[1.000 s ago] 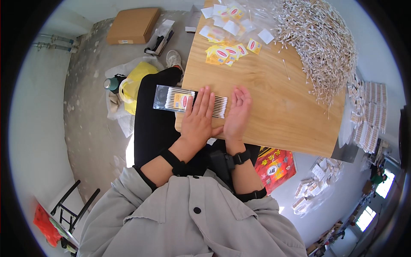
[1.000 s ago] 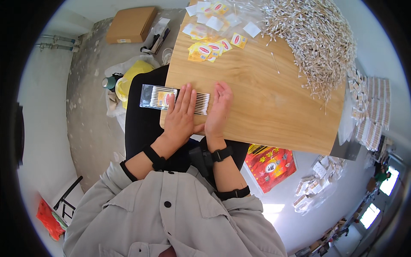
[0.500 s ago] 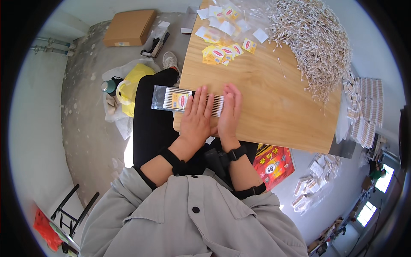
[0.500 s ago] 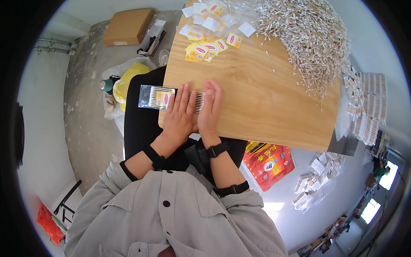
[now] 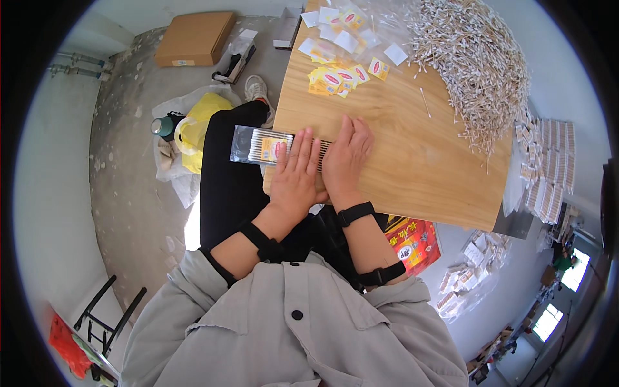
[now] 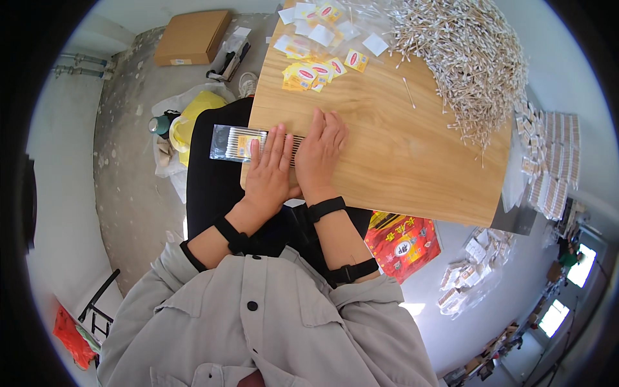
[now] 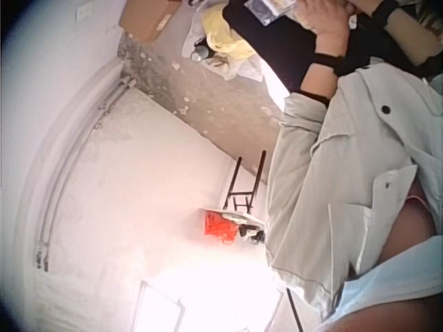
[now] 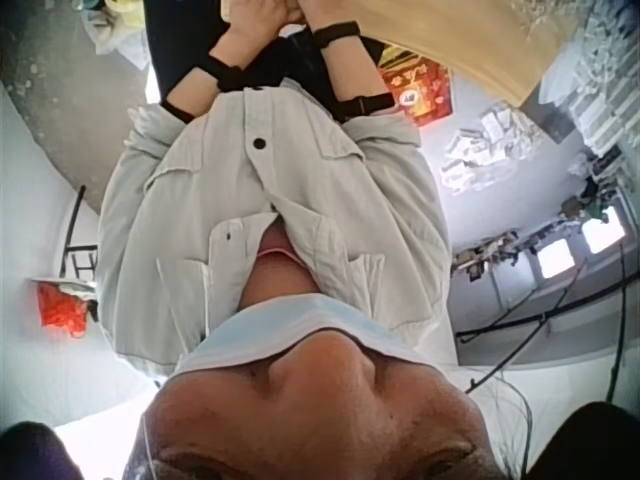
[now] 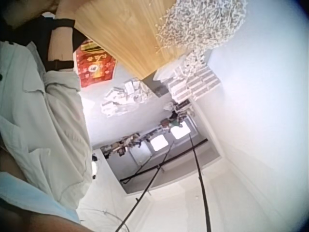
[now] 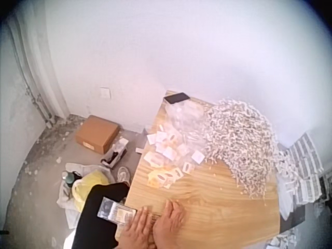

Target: The person repeatedly gathers cotton swabs from a large pile on a wooden table, aligns them into neat rows, and places them into small transparent plastic bags. The person then seals the bags and sets them aside. This process is repeated multiple times throughout the video.

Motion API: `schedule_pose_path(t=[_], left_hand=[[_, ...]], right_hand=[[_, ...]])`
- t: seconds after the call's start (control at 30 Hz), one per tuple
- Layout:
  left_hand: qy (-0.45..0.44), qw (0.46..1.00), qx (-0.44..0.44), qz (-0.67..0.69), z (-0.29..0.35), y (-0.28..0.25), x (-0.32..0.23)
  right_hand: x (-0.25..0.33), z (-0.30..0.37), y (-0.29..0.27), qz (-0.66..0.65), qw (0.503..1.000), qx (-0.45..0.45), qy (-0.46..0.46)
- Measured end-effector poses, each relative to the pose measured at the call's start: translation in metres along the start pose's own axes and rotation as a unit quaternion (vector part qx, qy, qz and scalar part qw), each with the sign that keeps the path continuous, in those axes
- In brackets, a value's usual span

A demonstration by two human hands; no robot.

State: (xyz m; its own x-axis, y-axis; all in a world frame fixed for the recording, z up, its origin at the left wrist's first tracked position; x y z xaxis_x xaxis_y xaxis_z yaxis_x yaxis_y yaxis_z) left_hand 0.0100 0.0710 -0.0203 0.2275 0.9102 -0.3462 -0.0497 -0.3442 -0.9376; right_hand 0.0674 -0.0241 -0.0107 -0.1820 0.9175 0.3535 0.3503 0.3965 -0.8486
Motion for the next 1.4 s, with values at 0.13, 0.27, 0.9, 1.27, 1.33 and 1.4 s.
schedule_pose_path(t=[0.13, 0.27, 0.9, 1.27, 1.33, 1.4], left_hand=[[-0.029, 0.999, 0.022, 0.022, 0.006, -0.021, 0.008], [-0.057, 0.997, 0.031, -0.036, 0.01, -0.037, 0.024], [0.037, 0.999, 0.02, -0.007, 0.01, -0.013, 0.0], [-0.052, 0.984, -0.138, 0.098, 0.008, -0.06, 0.058], [-0.119, 0.952, -0.215, 0.183, 0.013, -0.072, 0.094], [-0.254, 0.885, -0.225, 0.318, 0.02, -0.052, 0.134]], right_hand=[[-0.001, 0.0, 0.001, 0.011, 1.0, 0.005, -0.003], [0.0, -0.001, 0.004, 0.012, 1.0, 0.006, -0.001], [-0.006, 0.003, 0.003, 0.019, 1.0, -0.01, 0.002], [-0.002, 0.001, 0.005, 0.047, 0.999, -0.009, -0.003], [0.001, -0.001, 0.007, 0.045, 0.999, -0.011, -0.002], [0.001, 0.001, 0.01, 0.05, 0.999, -0.015, -0.01]])
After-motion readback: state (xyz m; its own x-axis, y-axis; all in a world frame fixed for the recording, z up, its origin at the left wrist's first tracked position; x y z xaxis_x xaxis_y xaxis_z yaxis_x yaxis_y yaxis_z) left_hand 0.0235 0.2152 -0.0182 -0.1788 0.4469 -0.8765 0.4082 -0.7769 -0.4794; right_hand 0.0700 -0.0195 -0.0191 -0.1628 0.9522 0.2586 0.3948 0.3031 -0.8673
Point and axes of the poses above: each hand's wrist, its own z-axis away from the middle knuckle, its own y-axis out of the palm, x = y × z, the point moved 6 cm from there along -z, towards the middle knuckle, and after that the axes turned 4 degrees about z, right-handed, at the moved point
